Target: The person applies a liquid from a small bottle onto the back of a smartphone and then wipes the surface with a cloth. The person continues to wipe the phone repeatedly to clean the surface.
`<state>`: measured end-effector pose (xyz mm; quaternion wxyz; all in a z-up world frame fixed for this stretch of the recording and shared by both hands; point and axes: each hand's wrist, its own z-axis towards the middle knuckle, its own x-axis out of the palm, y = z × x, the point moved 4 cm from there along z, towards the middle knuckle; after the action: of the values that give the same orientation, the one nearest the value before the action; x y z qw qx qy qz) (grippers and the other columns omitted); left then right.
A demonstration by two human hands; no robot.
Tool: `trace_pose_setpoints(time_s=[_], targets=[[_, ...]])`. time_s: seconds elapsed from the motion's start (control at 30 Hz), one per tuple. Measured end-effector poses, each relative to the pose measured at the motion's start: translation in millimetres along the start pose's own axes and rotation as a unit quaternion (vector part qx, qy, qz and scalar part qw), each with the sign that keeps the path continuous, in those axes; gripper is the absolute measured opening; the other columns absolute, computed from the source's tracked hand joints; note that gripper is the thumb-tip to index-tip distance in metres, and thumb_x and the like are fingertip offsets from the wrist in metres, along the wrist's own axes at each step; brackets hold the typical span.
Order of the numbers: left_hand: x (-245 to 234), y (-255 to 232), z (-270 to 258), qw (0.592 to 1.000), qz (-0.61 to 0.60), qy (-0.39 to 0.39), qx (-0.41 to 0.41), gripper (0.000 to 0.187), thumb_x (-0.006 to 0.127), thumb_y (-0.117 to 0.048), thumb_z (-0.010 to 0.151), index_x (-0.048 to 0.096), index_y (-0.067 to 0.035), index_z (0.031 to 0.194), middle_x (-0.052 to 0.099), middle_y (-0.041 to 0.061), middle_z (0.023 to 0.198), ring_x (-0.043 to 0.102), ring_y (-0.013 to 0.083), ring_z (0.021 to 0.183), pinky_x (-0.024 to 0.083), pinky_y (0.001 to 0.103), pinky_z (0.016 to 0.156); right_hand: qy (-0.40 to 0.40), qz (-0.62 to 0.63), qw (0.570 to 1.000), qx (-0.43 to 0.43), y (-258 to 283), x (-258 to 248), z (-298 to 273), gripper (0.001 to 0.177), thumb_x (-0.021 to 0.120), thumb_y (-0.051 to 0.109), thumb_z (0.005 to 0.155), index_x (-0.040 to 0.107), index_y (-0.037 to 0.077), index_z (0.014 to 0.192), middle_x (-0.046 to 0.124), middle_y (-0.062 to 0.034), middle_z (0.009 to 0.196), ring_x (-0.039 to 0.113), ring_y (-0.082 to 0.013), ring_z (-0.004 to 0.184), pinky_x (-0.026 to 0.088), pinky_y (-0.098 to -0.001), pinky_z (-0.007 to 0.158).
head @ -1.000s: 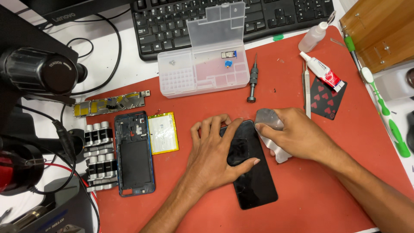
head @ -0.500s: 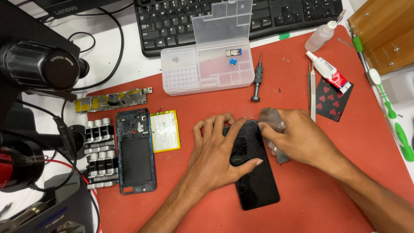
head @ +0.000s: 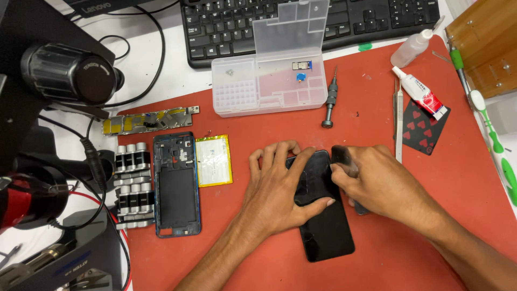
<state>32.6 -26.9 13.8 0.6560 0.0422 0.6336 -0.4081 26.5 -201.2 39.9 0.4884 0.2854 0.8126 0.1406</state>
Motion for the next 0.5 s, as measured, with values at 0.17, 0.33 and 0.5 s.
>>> trace_pose_setpoints(time_s=[0.17,0.33,0.5], targets=[[-0.3,-0.5,0.7,1.0,0.0,-0.005,-0.002,0.081,0.073,-0.065,0.074,0.057,-0.016,0.137,0.051,0.011,0.125,0.049,0.0333,0.114,0.034,0.054,0.096,0.035,-0.017,0.998,0.056,-8.9,6.8,-17.5,0.036,0.058,0.028,0.096,0.045,0.011,0.068,0.066,-0.0055,0.047,0.068,-0.0184,0.04,0.049,-0.0352,0.054],[0.6,-1.6,0.3,1.0,0.006,0.001,-0.002,0.079,0.07,-0.067,0.077,0.057,-0.017,0.136,0.051,0.011,0.127,0.049,0.0325,0.116,0.033,0.053,0.097,0.06,-0.039,0.993,0.096,-19.0,15.4,-35.4,0.032,0.06,0.034,0.097,0.062,0.014,0.073,0.072,-0.0013,0.045,0.068,-0.0149,0.037,0.054,-0.0289,0.057],[-0.1,-2.0,-0.1,1.0,0.007,-0.008,-0.002,0.079,0.074,-0.066,0.074,0.058,-0.017,0.134,0.052,0.01,0.126,0.049,0.0321,0.117,0.033,0.053,0.097,0.066,-0.009,0.994,0.085,-21.9,18.9,-46.4,0.034,0.058,0.031,0.097,0.054,0.013,0.068,0.066,-0.0034,0.043,0.064,-0.0163,0.035,0.053,-0.0301,0.052]])
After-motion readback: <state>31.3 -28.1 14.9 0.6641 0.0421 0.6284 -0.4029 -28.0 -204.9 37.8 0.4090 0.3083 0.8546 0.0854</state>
